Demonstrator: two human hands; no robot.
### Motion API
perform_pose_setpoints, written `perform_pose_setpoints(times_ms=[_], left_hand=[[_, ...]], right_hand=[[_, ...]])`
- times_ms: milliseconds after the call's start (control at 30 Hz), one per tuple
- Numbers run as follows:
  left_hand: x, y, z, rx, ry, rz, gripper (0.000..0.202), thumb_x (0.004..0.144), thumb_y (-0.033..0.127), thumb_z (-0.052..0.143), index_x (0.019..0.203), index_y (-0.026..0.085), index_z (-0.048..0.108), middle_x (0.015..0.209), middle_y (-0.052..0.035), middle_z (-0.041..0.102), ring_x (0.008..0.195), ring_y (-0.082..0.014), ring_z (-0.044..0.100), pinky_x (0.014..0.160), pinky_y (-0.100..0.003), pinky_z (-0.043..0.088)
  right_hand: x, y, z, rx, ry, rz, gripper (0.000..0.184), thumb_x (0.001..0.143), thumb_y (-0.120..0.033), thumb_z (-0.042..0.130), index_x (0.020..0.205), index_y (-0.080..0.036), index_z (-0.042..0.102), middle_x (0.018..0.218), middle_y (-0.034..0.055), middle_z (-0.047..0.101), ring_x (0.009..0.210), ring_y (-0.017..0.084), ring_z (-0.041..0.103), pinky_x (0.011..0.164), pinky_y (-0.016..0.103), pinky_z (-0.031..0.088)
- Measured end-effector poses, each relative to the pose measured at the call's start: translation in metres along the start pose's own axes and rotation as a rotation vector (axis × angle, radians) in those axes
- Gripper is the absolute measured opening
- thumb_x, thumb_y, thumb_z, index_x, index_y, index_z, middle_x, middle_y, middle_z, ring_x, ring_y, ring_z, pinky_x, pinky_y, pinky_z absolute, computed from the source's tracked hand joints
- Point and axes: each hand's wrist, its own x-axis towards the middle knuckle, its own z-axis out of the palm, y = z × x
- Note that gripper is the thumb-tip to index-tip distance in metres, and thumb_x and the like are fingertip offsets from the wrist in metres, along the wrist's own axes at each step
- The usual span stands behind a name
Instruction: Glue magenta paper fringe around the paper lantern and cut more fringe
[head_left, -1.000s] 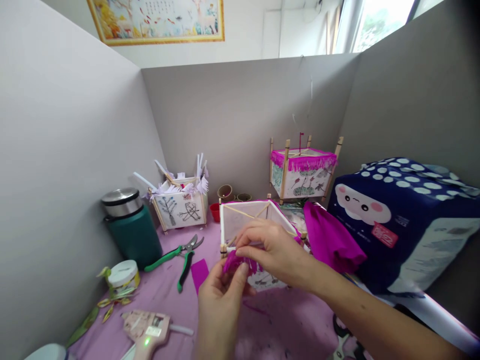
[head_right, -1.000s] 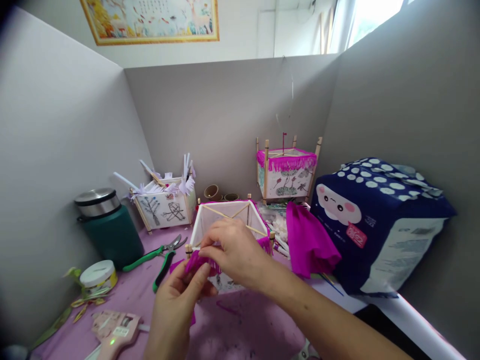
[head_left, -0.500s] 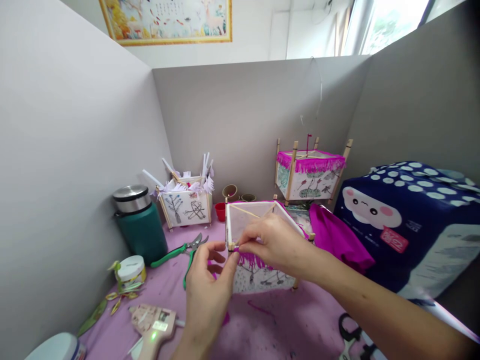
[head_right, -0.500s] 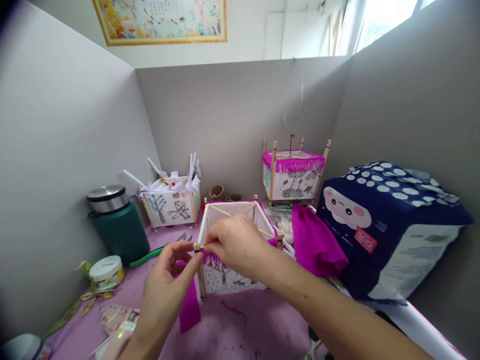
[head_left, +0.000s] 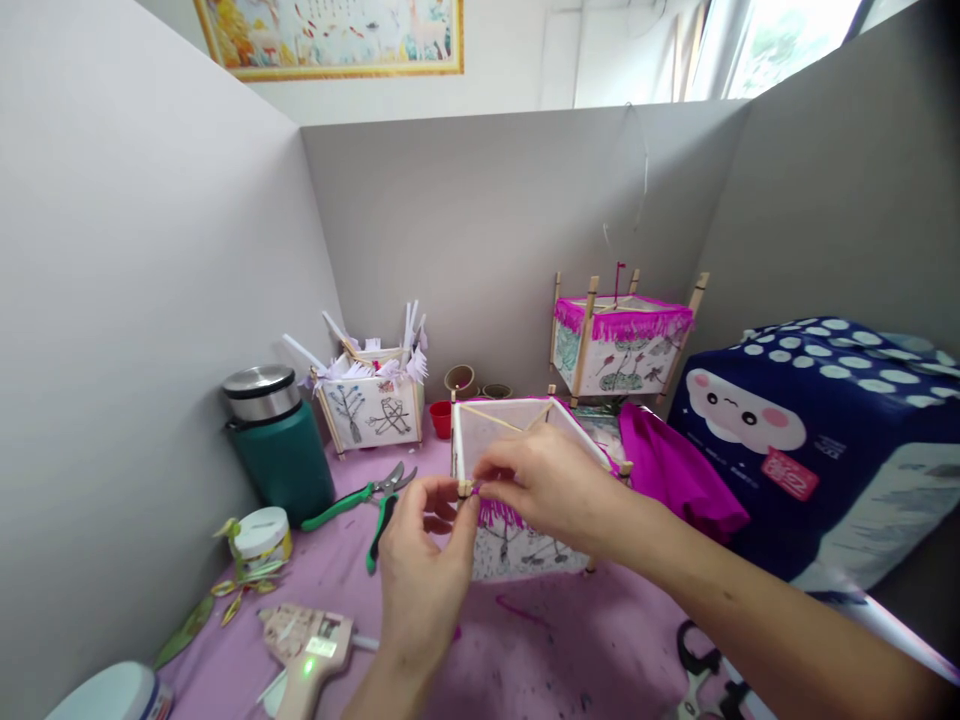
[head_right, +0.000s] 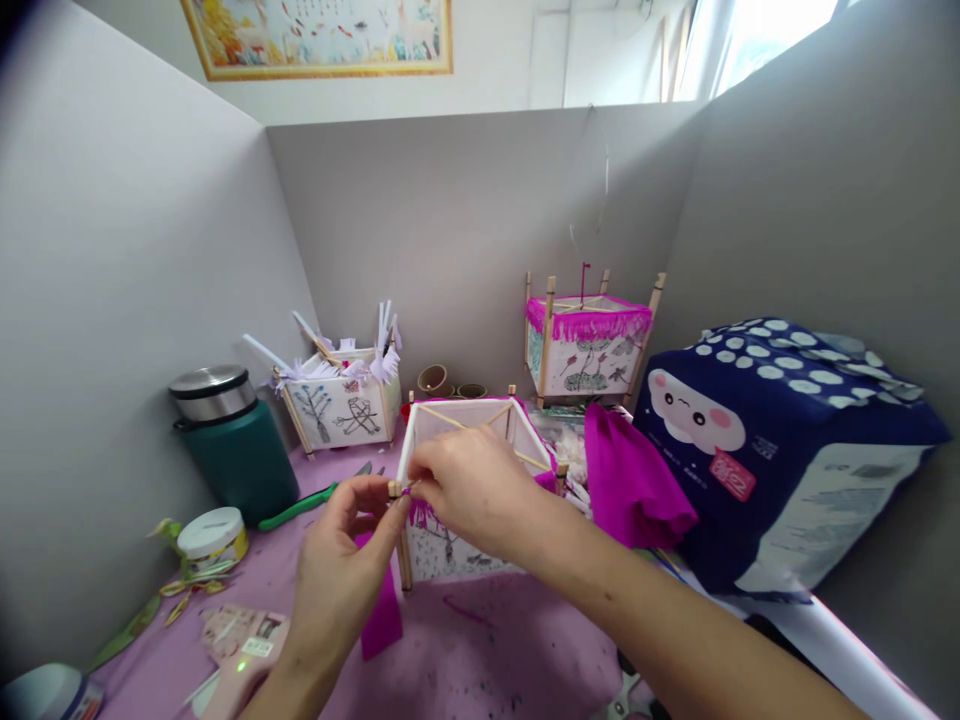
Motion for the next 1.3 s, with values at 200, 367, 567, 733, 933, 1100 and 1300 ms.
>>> perform_pose_setpoints(times_ms=[200, 367, 567, 733, 933, 1100, 1300], left_hand=[[0.0, -0.003, 0.002, 0.053, 0.023, 0.012, 0.025, 0.075, 0.038, 0.065, 0.088, 0.017, 0.062, 0.081, -0.0049, 0.066, 0.069, -0.0173, 0.062, 0.065, -0.03, 0.051], [0.0, -0.004, 0.003, 0.048, 0.025, 0.023, 0.024, 0.076, 0.038, 0.065, 0.088, 0.017, 0.061, 0.082, -0.0049, 0.066, 0.071, -0.0173, 0.062, 0.067, -0.03, 0.051], [0.0, -0.005, 0.002, 0.028, 0.02, 0.026, 0.024, 0.077, 0.038, 0.064, 0.089, 0.017, 0.062, 0.084, -0.0057, 0.066, 0.071, -0.0173, 0.062, 0.067, -0.031, 0.051], [0.0, -0.007, 0.0, 0.05, 0.002, 0.031, 0.025, 0.078, 0.038, 0.064, 0.092, 0.017, 0.061, 0.087, -0.006, 0.066, 0.074, -0.0182, 0.063, 0.07, -0.032, 0.052], [-0.002, -0.012, -0.005, 0.05, -0.049, 0.064, 0.027, 0.081, 0.036, 0.062, 0.101, 0.018, 0.059, 0.092, -0.0059, 0.067, 0.081, -0.019, 0.065, 0.072, -0.031, 0.053], [-0.007, -0.012, -0.014, 0.245, 0.054, 0.28, 0.021, 0.084, 0.028, 0.058, 0.103, 0.019, 0.059, 0.097, -0.0071, 0.066, 0.083, -0.0196, 0.065, 0.072, -0.032, 0.053], [-0.021, 0.003, -0.007, 0.408, 0.099, 0.934, 0.028, 0.08, 0.003, 0.057, 0.104, 0.017, 0.062, 0.099, -0.0088, 0.066, 0.095, -0.021, 0.061, 0.086, -0.036, 0.048]], right_hand=[[-0.023, 0.001, 0.001, 0.039, 0.207, -0.105, 0.01, 0.087, -0.019, 0.059, 0.088, -0.02, 0.069, 0.088, 0.0026, 0.068, 0.084, 0.016, 0.06, 0.078, 0.03, 0.041], [-0.031, 0.004, 0.013, 0.001, 0.268, -0.221, 0.016, 0.09, -0.018, 0.055, 0.095, -0.021, 0.07, 0.091, 0.0038, 0.067, 0.085, 0.017, 0.057, 0.078, 0.033, 0.039], [-0.029, 0.003, 0.021, -0.06, 0.3, -0.256, 0.019, 0.09, -0.014, 0.052, 0.096, -0.02, 0.07, 0.089, 0.0041, 0.068, 0.083, 0.017, 0.056, 0.077, 0.034, 0.037], [-0.029, 0.001, 0.03, -0.117, 0.316, -0.256, 0.02, 0.091, -0.015, 0.05, 0.097, -0.018, 0.069, 0.086, 0.0048, 0.068, 0.08, 0.017, 0.054, 0.078, 0.036, 0.037], [-0.04, 0.002, 0.025, -0.104, 0.354, -0.238, 0.021, 0.091, -0.016, 0.048, 0.103, -0.016, 0.066, 0.095, 0.0071, 0.068, 0.085, 0.019, 0.056, 0.079, 0.037, 0.042], [-0.069, 0.021, 0.005, -0.048, 0.536, -0.112, 0.024, 0.088, -0.012, 0.052, 0.108, -0.017, 0.064, 0.101, 0.0079, 0.066, 0.093, 0.019, 0.058, 0.081, 0.036, 0.046], [-0.096, 0.032, 0.003, -0.167, 0.589, -0.129, 0.028, 0.086, -0.008, 0.053, 0.11, -0.017, 0.064, 0.101, 0.0087, 0.067, 0.092, 0.021, 0.058, 0.08, 0.038, 0.045]])
